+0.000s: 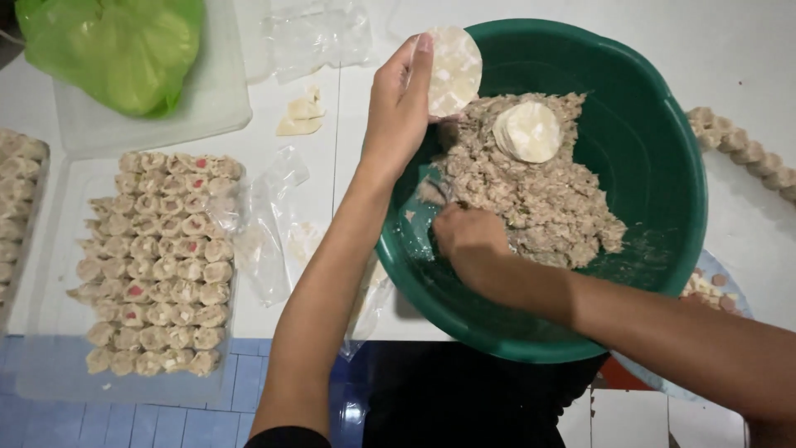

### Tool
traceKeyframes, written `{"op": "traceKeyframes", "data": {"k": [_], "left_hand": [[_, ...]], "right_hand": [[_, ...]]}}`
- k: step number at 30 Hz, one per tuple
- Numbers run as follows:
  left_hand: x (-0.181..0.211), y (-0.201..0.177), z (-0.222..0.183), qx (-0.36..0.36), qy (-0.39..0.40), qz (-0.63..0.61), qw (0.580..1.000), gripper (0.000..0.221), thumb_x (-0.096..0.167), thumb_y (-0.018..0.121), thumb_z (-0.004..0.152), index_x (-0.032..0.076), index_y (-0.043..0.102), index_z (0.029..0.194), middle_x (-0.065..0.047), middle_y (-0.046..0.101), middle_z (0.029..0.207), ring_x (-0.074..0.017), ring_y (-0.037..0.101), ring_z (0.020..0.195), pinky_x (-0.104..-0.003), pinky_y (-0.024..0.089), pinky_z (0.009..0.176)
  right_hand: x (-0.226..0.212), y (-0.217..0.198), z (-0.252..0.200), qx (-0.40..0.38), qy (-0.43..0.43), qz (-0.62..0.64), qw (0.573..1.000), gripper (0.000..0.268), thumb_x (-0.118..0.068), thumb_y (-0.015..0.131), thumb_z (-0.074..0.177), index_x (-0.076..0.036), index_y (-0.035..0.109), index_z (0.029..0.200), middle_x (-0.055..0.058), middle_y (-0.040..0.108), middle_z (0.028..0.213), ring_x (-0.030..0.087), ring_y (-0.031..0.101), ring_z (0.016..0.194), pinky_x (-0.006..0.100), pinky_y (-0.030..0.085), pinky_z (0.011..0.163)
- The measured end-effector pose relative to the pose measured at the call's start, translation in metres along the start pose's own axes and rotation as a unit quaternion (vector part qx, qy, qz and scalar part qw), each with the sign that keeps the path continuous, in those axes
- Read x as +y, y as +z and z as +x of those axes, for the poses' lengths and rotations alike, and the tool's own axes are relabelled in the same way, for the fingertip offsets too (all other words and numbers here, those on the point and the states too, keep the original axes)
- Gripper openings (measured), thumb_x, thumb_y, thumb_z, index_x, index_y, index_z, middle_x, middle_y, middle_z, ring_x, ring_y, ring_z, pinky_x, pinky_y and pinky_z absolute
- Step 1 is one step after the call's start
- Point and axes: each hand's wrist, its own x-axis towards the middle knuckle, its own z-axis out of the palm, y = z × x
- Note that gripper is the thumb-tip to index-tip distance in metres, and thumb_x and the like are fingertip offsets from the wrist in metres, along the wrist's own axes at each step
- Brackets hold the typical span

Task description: Making dumplings by scooping meat filling into dough wrappers and folding them into shape.

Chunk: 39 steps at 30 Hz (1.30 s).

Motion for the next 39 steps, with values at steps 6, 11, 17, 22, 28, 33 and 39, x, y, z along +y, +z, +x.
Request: {"op": "traceKeyframes", "data": {"k": [6,11,17,22,28,33,39], "left_hand": [[0.003,-0.001,-0.005,-0.025,0.052,-0.002,0.998,0.058,0.047,0.036,0.101,0.002,0.059,0.13,-0.011,0.066,0.13,-0.0222,0.059,0.126,-0.032,0.042,0.106],[0.011,-0.001,-0.009,-0.02,0.026,0.002,0.999,0.058,0.049,0.035,0.099,0.006,0.061,0.128,0.009,0.022,0.066,-0.0039,0.039,0.067,-0.025,0.053,0.075],[0.003,-0.003,-0.008,-0.033,0.08,0.034,0.996,0.06,0.05,0.033,0.101,0.003,0.059,0.128,-0.004,0.046,0.103,-0.0164,0.048,0.1,-0.03,0.043,0.093],[-0.001,-0.002,-0.005,-0.035,0.086,0.054,0.994,0.055,0.047,0.034,0.101,0.004,0.064,0.121,-0.006,0.071,0.114,-0.0182,0.064,0.113,-0.03,0.044,0.098],[0.019,0.0,-0.016,-0.008,0.098,0.006,0.995,0.041,0.039,0.039,0.103,0.019,0.026,0.07,0.006,0.018,0.064,-0.0066,0.027,0.06,-0.03,0.047,0.096],[0.027,0.017,-0.061,0.029,-0.047,-0.163,0.985,0.05,0.037,0.056,0.102,-0.003,0.061,0.131,-0.012,0.062,0.13,-0.0218,0.056,0.121,-0.036,0.05,0.103],[0.042,0.046,-0.115,-0.054,-0.366,-0.402,0.838,0.051,0.028,0.049,0.101,-0.005,0.05,0.14,-0.026,0.067,0.122,-0.0303,0.068,0.103,-0.035,0.061,0.082]], "right_hand": [[0.02,0.099,0.014,0.359,-0.188,0.021,0.914,0.02,-0.006,0.066,0.083,-0.004,0.064,0.103,0.006,0.063,0.069,0.026,0.064,0.056,0.041,0.056,0.05],[0.027,-0.035,-0.058,-0.102,-0.04,0.3,0.948,0.022,-0.021,0.042,0.096,-0.015,0.063,0.096,0.008,0.062,0.081,0.022,0.054,0.069,0.038,0.046,0.064],[0.038,-0.039,-0.06,-0.068,-0.021,0.243,0.967,0.027,-0.02,0.035,0.111,-0.012,0.057,0.1,0.003,0.056,0.077,0.013,0.051,0.059,0.023,0.046,0.049],[0.033,-0.016,-0.05,-0.083,-0.06,0.232,0.967,0.029,-0.027,0.042,0.109,-0.016,0.056,0.087,0.002,0.055,0.074,0.014,0.05,0.061,0.026,0.049,0.055],[0.071,-0.035,-0.066,-0.168,-0.088,0.429,0.883,0.039,-0.024,0.038,0.107,-0.012,0.069,0.128,-0.003,0.042,0.053,0.011,0.04,0.04,0.026,0.039,0.038],[0.129,0.003,-0.103,-0.081,-0.163,0.738,0.65,0.039,-0.021,0.051,0.098,0.007,0.066,0.121,0.003,0.036,0.037,0.012,0.039,0.022,0.023,0.028,0.024],[0.117,-0.028,-0.164,0.302,-0.001,0.36,0.883,0.022,-0.019,0.057,0.098,-0.012,0.071,0.113,0.006,0.077,0.075,0.017,0.061,0.046,0.032,0.043,0.041]]}}
